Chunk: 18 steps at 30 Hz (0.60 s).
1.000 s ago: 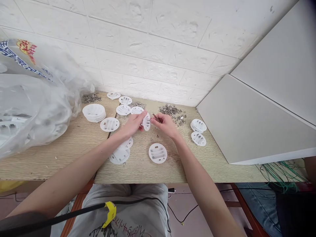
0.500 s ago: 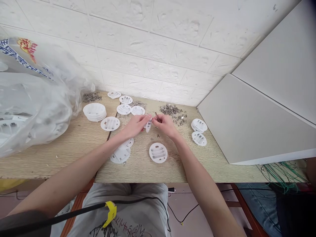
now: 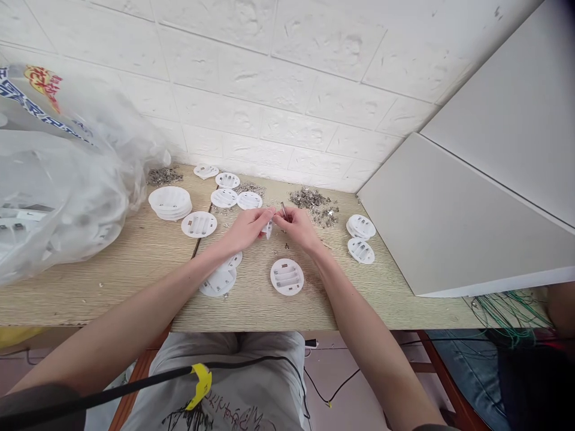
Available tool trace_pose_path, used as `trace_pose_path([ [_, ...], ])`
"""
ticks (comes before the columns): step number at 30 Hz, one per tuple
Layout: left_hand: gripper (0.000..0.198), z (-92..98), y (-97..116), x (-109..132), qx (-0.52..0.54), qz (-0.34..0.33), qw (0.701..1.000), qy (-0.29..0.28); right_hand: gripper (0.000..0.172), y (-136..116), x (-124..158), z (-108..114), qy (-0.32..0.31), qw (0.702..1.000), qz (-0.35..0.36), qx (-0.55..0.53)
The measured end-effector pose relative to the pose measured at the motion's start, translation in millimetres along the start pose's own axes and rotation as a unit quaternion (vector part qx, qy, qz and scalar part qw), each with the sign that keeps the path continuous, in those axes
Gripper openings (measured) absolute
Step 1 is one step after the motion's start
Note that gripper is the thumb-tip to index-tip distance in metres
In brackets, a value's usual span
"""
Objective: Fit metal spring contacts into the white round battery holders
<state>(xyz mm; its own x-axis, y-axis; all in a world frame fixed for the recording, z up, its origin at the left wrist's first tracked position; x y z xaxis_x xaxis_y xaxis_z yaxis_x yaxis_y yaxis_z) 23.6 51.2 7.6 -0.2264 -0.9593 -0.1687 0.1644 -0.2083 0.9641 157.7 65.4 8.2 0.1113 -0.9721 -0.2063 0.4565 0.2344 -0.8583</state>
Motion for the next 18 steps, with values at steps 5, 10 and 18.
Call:
trace_pose_path([
  [5, 0.054, -1.2, 3.8, 2.0, -0.021, -0.013, 1.0, -0.004, 0.033, 0.7, -0.4, -0.7, -0.001, 1.0, 0.0, 0.002],
  [10, 0.051, 0.1, 4.9, 1.6, -0.038, -0.026, 0.999, 0.006, 0.03, 2.1, -1.3, -0.3, 0.009, 1.0, -0.003, -0.003],
  [18, 0.056, 2.9, -3.7, -2.5, 0.031, 0.032, 0.999, 0.014, 0.03, 2.7, -2.0, 0.3, 0.012, 0.997, -0.003, -0.079],
])
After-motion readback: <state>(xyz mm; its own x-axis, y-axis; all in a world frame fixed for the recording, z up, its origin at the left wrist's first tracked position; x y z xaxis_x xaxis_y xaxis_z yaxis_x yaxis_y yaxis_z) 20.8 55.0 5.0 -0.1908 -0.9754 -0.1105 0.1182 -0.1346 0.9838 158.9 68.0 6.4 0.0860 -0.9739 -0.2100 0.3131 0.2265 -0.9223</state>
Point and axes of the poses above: each hand's wrist, its own x-axis away from the middle knuckle, its own z-axis out of the back of the hand, y = z × x, the point moved 6 cm from there along -x, towards the middle knuckle, and after that the axes turned 6 degrees about y, right-handed, at the moved point
